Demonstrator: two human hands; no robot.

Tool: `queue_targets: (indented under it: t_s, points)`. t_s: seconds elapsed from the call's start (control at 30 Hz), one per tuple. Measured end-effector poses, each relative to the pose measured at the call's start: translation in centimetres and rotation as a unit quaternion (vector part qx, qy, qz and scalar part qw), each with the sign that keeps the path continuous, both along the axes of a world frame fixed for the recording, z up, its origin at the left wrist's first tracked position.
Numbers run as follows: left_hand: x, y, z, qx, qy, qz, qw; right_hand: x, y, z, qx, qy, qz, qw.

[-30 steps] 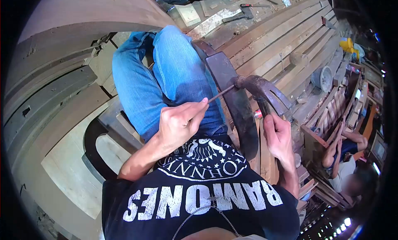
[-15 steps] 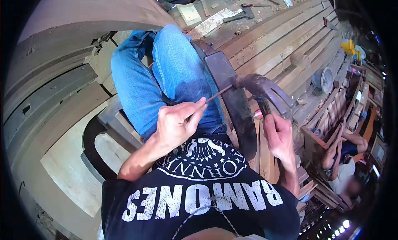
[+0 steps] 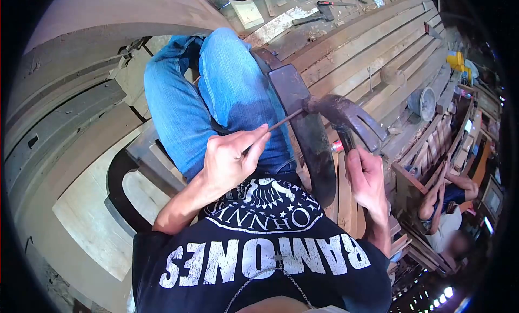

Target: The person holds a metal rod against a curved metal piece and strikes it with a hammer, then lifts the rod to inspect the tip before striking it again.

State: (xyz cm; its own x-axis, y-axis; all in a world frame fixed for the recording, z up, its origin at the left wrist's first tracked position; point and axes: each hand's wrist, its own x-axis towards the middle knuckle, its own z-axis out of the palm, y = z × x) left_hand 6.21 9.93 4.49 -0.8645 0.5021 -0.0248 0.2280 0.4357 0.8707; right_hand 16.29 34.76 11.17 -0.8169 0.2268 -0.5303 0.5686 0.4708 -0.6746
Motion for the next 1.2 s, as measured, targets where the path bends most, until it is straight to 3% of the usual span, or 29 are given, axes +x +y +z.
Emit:
queue_targets:
  t_s: [0.63, 1.2]
  points:
    - [0.2, 0.0, -0.5, -0.021, 0.008, -0.010, 1.000, -0.1, -0.2, -0.2, 0.025, -0.022, 0.012, 0.999]
    - [-0.3, 0.3, 0.1, -0.017, 0.014, -0.004, 1.000, -0.5, -0.2, -0.4, -0.019, -0.007, -0.017, 1.000]
